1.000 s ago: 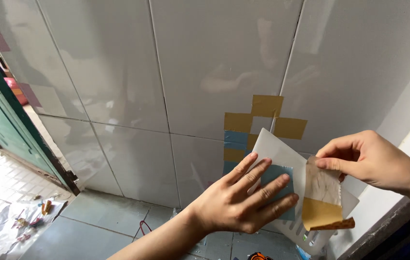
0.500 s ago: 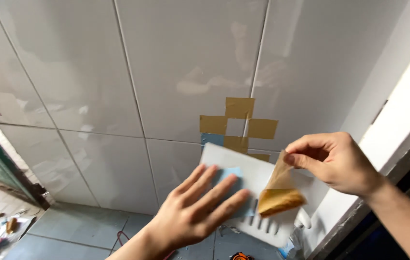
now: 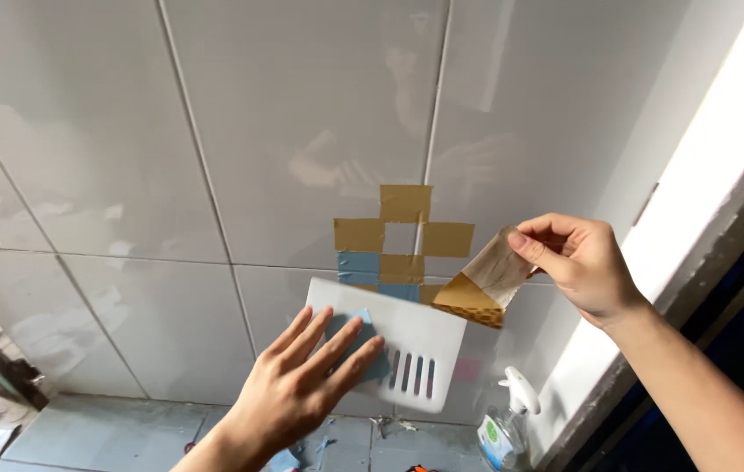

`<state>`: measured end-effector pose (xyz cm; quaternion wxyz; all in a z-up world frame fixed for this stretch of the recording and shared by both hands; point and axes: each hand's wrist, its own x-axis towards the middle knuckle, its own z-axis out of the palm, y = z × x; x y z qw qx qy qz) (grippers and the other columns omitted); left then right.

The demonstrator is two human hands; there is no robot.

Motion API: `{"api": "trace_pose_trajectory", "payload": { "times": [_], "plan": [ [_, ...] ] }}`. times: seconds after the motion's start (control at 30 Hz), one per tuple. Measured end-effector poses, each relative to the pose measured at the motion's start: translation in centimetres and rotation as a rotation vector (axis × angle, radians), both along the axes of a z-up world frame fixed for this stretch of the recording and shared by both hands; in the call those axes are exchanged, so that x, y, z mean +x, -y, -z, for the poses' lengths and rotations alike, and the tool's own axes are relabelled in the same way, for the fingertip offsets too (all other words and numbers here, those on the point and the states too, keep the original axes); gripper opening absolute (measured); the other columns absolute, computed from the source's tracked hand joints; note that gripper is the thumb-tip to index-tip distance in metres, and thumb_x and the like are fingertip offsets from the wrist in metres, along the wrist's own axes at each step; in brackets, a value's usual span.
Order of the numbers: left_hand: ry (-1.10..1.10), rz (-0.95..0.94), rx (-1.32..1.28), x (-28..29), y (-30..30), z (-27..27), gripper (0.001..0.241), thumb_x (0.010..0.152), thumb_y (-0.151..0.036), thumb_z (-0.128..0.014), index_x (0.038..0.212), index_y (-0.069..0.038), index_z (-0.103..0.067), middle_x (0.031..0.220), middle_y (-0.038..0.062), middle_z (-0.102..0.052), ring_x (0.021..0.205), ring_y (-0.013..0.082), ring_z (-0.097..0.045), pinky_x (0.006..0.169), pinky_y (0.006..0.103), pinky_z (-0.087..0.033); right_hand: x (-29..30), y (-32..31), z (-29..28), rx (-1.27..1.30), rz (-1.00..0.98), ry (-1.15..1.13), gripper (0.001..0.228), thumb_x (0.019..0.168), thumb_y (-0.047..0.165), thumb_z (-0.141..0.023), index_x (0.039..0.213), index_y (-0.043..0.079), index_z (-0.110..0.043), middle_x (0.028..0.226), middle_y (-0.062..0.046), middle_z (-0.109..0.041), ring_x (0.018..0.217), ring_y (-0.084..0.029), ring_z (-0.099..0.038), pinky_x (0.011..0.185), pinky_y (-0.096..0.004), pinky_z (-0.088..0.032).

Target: Applying decorative square stickers to a tiled wall to create a pattern using a squeegee

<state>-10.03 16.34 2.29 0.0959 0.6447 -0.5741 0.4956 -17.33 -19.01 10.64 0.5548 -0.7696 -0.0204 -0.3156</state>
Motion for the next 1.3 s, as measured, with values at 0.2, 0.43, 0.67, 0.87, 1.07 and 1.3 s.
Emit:
{"api": "trace_pose_trajectory", "payload": {
  "times": [0.2,0.43,0.67,0.87,1.07,1.3],
  "plan": [
    [0.105,0.003,-0.095,4.1,6.2,-1.6,0.038,0.102,-0.008,-0.057,0.140,-0.009,-0.059,0.134,0.018,-0.063,0.117,0.0450,-0.064,0.105,0.0598,-0.052,-2.4,1.5,-1.4,-0.079,0.016,0.098,0.014,0.088,0.003,-0.074,0.100,-0.005,-0.076,0.082,-0.014,-0.075,0.069,-0.019,-0.066,0.063,-0.028,-0.057],
    [0.249,-0.261,-0.332,10.8,13.7,-2.3,0.044,0.101,0.000,-0.047,0.138,-0.017,-0.064,0.134,0.010,-0.065,0.116,0.0393,-0.066,0.103,0.0514,-0.055,-4.7,1.3,-1.1,-0.223,0.031,0.097,0.012,0.082,0.006,-0.078,0.090,-0.004,-0.079,0.075,-0.013,-0.079,0.066,-0.017,-0.072,0.062,-0.026,-0.061],
    [0.217,-0.250,-0.256,10.8,13.2,3.5,0.040,0.103,0.002,-0.051,0.136,-0.014,-0.066,0.136,0.010,-0.062,0.118,0.0387,-0.064,0.105,0.0537,-0.054,-4.2,1.7,-0.2,-0.207,-0.010,0.059,0.011,0.080,0.002,-0.079,0.087,-0.005,-0.079,0.072,-0.014,-0.079,0.063,-0.018,-0.073,0.061,-0.025,-0.061],
    [0.214,-0.196,-0.236,9.1,13.0,0.6,0.045,0.101,0.003,-0.046,0.139,-0.012,-0.063,0.136,0.012,-0.061,0.116,0.0450,-0.064,0.103,0.0565,-0.055,-4.0,0.6,-0.6,-0.211,0.014,0.082,0.009,0.082,0.003,-0.079,0.087,-0.005,-0.079,0.077,-0.011,-0.078,0.069,-0.015,-0.069,0.062,-0.025,-0.057],
    [0.256,-0.313,-0.289,11.2,14.8,2.8,0.042,0.107,-0.001,-0.044,0.143,-0.013,-0.061,0.144,0.015,-0.059,0.121,0.0442,-0.064,0.107,0.0537,-0.054,-3.3,0.2,-0.6,-0.230,-0.036,0.081,0.008,0.082,0.003,-0.079,0.086,-0.003,-0.079,0.076,-0.009,-0.079,0.068,-0.013,-0.070,0.062,-0.023,-0.057],
    [0.206,-0.267,-0.296,8.9,13.5,0.2,0.038,0.101,0.000,-0.048,0.133,-0.012,-0.066,0.133,0.013,-0.063,0.114,0.0430,-0.064,0.105,0.0534,-0.055,-3.4,-0.7,-0.3,-0.240,-0.025,0.057,0.007,0.082,0.004,-0.079,0.086,-0.003,-0.080,0.074,-0.009,-0.078,0.067,-0.013,-0.068,0.061,-0.024,-0.056]
  ]
}}
